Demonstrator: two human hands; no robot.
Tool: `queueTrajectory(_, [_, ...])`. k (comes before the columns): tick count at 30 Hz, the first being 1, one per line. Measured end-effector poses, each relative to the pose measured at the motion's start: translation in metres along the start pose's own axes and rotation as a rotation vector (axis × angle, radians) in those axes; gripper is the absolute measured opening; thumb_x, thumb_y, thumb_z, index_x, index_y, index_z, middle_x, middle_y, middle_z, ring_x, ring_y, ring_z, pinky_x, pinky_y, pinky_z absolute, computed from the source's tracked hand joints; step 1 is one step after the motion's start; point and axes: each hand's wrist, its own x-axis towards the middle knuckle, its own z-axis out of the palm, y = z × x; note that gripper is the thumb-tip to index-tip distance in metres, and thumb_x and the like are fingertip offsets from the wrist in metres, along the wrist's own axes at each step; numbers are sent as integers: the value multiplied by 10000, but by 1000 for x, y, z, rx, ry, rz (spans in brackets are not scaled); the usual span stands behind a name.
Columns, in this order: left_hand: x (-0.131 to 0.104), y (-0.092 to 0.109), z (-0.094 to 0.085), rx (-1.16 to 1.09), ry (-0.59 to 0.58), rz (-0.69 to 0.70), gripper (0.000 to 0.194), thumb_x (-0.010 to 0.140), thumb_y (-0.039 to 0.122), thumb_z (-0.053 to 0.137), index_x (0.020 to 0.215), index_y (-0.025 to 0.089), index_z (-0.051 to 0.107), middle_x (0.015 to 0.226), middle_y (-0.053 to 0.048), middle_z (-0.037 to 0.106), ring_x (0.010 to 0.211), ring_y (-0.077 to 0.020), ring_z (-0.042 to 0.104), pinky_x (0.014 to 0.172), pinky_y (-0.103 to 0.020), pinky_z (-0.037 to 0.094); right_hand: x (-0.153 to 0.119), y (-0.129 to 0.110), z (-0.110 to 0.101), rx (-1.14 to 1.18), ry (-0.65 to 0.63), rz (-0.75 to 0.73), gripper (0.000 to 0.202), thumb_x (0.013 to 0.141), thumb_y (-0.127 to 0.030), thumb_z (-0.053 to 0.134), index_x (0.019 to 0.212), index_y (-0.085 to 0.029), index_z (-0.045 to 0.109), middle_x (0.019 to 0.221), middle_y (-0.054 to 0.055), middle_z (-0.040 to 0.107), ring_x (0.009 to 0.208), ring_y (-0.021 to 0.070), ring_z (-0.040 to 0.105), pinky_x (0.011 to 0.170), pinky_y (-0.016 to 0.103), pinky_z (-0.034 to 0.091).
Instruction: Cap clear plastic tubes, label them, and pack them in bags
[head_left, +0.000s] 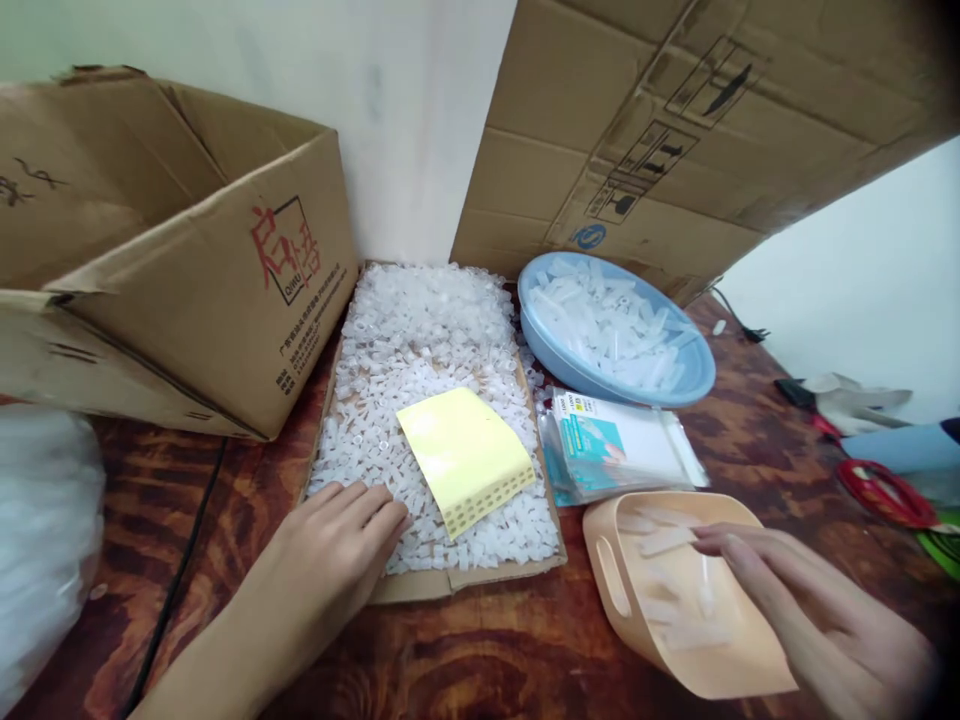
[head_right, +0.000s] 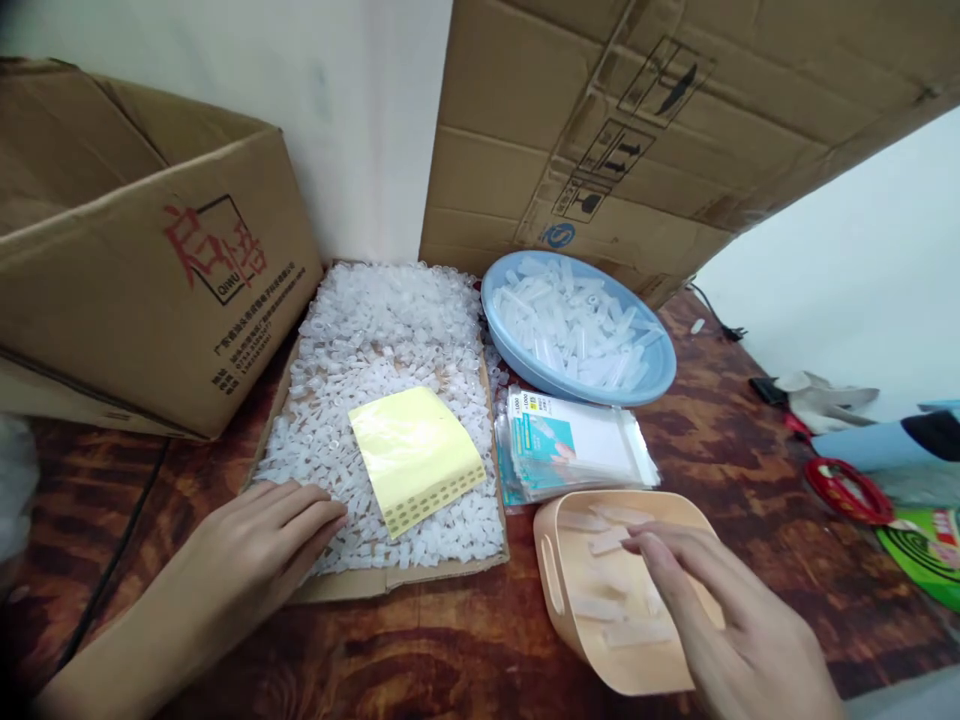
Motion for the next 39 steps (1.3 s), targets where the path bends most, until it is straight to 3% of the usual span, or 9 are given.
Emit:
queueTrajectory(4, [1,0,1,4,-178,2,134,982,160,595,873,203,660,861,-38,694,807,-268,646,738,-394,439,77,-19,1,-242,-58,106,321,919,-586,526,839,-323,693,893,67,770,817,328,702,710,433,508])
queueTrajectory(10, [1,-2,8,-21,-238,-49,140,1005,178,565,1002,208,702,966,-55,714,896,-262,653,818,-401,439,219,-34,51,-323,-345,35,140,892,-207,639,969,-182,754,1080,113,781,941,250,707,806,293,496])
queueTrajectory(15, [-5,-8,14,-121,-247,21,163,994,161,566,1052,219,708,983,-57,710,906,-242,649,814,-372,424,257,-20,81,-383,-435,86,210,804,-117,728,1007,-132,782,863,89,786,723,203,694,706,264,501])
queueTrajectory(21, [-8,-4,12,-170,-218,19,198,1010,145,505,978,217,687,934,-49,674,840,-234,602,782,-363,414,215,-47,38,-398,-157,23,448,951,-153,482,1367,-82,630,1182,177,737,937,222,698,827,329,462])
queueTrajectory(23, [-7,-1,10,-201,-218,-10,230,1011,116,470,939,210,666,934,-51,664,848,-239,596,788,-372,423,175,-67,22,-340,-39,-66,474,984,-263,384,1281,-67,696,1118,121,742,927,207,698,789,351,425])
queueTrajectory(26, [-3,3,4,-349,-152,-85,223,1016,116,465,947,200,659,964,-59,673,902,-234,610,827,-368,454,105,-97,19,-114,54,-191,252,963,-319,585,1097,-203,765,955,60,763,812,180,683,727,312,456])
queueTrajectory(31, [6,9,-11,-877,86,-358,84,960,228,670,926,198,741,912,-35,764,871,-190,700,808,-285,529,24,-131,78,370,-259,-235,183,947,-328,696,1121,-269,692,825,-10,727,688,158,668,628,256,500])
queueTrajectory(35, [9,15,-14,-1078,261,-587,49,878,235,760,856,217,799,860,-13,802,821,-179,734,766,-245,562,15,-140,130,630,-414,-172,111,960,-333,676,970,-223,664,781,-5,685,685,159,654,618,261,490])
queueTrajectory(39, [9,19,-13,-1106,308,-614,60,863,224,761,827,215,809,819,-12,800,784,-171,730,739,-232,566,15,-136,146,764,-465,-103,170,978,-371,646,963,-201,644,770,2,641,673,162,630,590,264,475])
